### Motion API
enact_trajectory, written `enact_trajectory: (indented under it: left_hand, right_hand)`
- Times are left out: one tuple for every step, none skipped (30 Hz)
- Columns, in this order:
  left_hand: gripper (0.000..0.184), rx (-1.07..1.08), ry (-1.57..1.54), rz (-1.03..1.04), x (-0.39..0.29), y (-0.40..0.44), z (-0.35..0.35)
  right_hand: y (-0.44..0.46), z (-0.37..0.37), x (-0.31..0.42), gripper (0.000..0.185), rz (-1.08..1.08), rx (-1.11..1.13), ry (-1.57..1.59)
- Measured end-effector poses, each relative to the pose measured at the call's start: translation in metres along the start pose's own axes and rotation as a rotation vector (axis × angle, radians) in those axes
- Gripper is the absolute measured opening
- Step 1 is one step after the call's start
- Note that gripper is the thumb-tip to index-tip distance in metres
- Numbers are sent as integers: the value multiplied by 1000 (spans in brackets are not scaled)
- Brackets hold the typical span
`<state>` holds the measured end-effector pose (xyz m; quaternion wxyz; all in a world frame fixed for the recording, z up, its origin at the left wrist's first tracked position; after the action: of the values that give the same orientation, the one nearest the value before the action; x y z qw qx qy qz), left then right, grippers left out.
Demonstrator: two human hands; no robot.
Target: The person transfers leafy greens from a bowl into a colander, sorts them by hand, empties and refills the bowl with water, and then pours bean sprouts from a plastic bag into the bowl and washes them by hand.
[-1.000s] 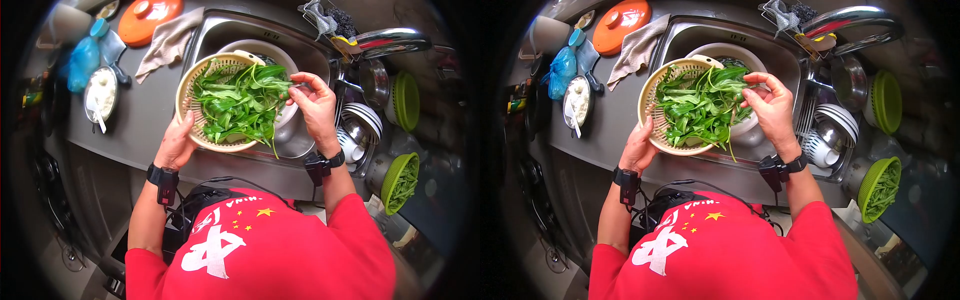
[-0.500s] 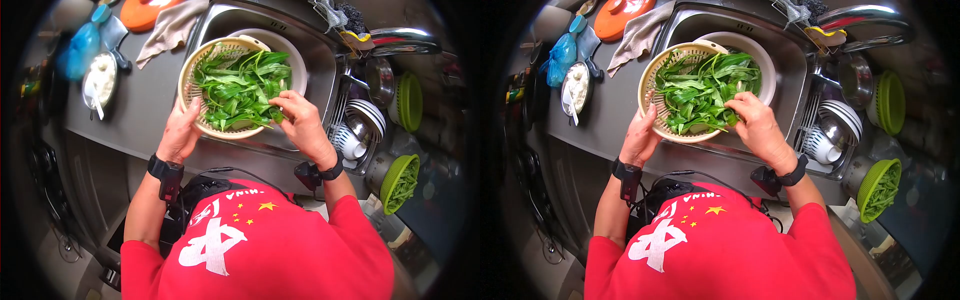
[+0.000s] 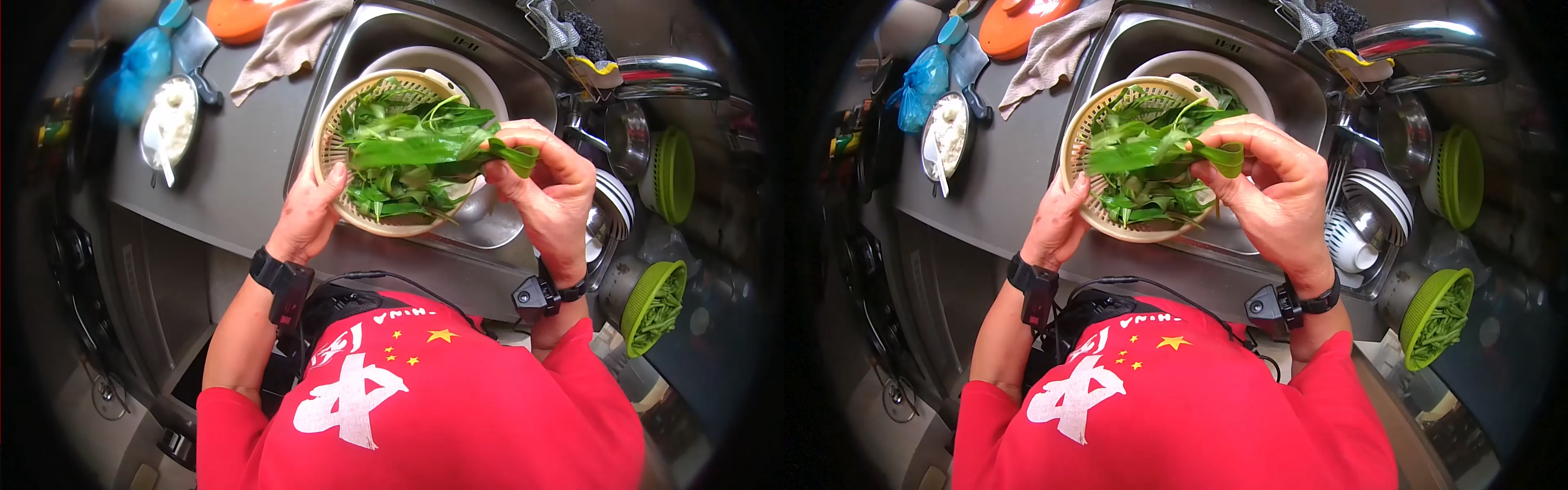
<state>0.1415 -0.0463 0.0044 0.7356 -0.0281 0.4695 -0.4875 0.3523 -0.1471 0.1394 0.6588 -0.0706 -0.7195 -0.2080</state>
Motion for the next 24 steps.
enact_trajectory:
  left_hand:
    - [58, 3, -1, -3, 1, 0, 0]
    - [58, 7, -4, -16, 2, 1, -1]
    - [58, 11, -7, -29, 3, 1, -3]
    - [58, 15, -10, -42, 5, 2, -4]
    - [58, 26, -23, -27, 4, 1, -5]
    - [58, 34, -37, -12, 4, 0, -6]
    - [58, 43, -51, 2, 4, -2, -6]
    - [58, 28, -36, 6, 2, -3, -5]
    - [59, 14, -22, 9, 0, -4, -3]
    - [59, 0, -7, 10, -1, -4, -1]
    - [61, 7, -8, 12, -2, -3, 0]
    - [63, 9, -11, 14, -2, -3, 1]
    - [64, 10, -13, 14, -1, -4, 1]
    - [66, 20, -33, 6, -1, -5, 2]
    - [68, 33, -53, -2, -1, -5, 4]
    - [70, 47, -73, -8, 0, -5, 5]
    - [72, 52, -59, 11, 0, -4, 6]
    - [75, 57, -46, 32, 1, -2, 7]
    - [77, 58, -32, 54, 1, -2, 8]
    - [79, 66, -33, 60, 1, -1, 10]
    - [82, 75, -34, 64, 1, -1, 14]
    - [84, 84, -35, 66, 1, -1, 17]
    - [86, 86, -59, 57, 0, -2, 19]
    - [86, 90, -60, 57, -1, -3, 21]
  right_hand:
    - [1, 2, 2, 27, 25, -14, 61]
    - [1, 4, 2, 27, 51, -28, 122]
    - [2, 6, 0, 24, 99, -37, 206]
    - [2, 10, -2, 25, 69, 9, 157]
    - [3, 14, -9, 25, 37, 55, 106]
    - [5, 18, -17, 26, 6, 103, 57]
    - [5, 29, -23, 28, -71, 306, -279]
    - [-3, 41, -34, 30, -94, 447, -488]
    - [-13, 46, -46, 37, -97, 534, -655]
    - [-23, 50, -55, 44, -97, 620, -822]
    - [-23, 48, -52, 47, -126, 538, -755]
    - [-19, 43, -50, 45, -68, 473, -718]
    - [-14, 37, -43, 44, -8, 406, -679]
    - [-8, 30, -37, 42, 51, 336, -643]
    - [-1, 23, -28, 42, 28, 277, -728]
    - [5, 18, -19, 40, 10, 184, -863]
    - [10, 17, -14, 39, -76, 118, -899]
    - [14, 17, -10, 37, -163, 53, -932]
    - [17, 25, -9, 36, -234, 98, -879]
    - [19, 35, -8, 35, -304, 141, -823]
    - [19, 52, -9, 34, -345, 234, -716]
    - [16, 68, -17, 34, -320, 299, -635]
    - [11, 76, -28, 33, -304, 368, -633]
    - [7, 83, -36, 33, -290, 438, -631]
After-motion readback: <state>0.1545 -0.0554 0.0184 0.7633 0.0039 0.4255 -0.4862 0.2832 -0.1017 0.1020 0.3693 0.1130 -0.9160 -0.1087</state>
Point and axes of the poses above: each hand's wrist, its own y-axis towards the middle knuckle, its own z-axis out of the palm, x = y × z, the point moved 8 cm from there along y, towards the middle knuckle, and after that the axes turned 4 degrees about -z, right-handed, at the moved point
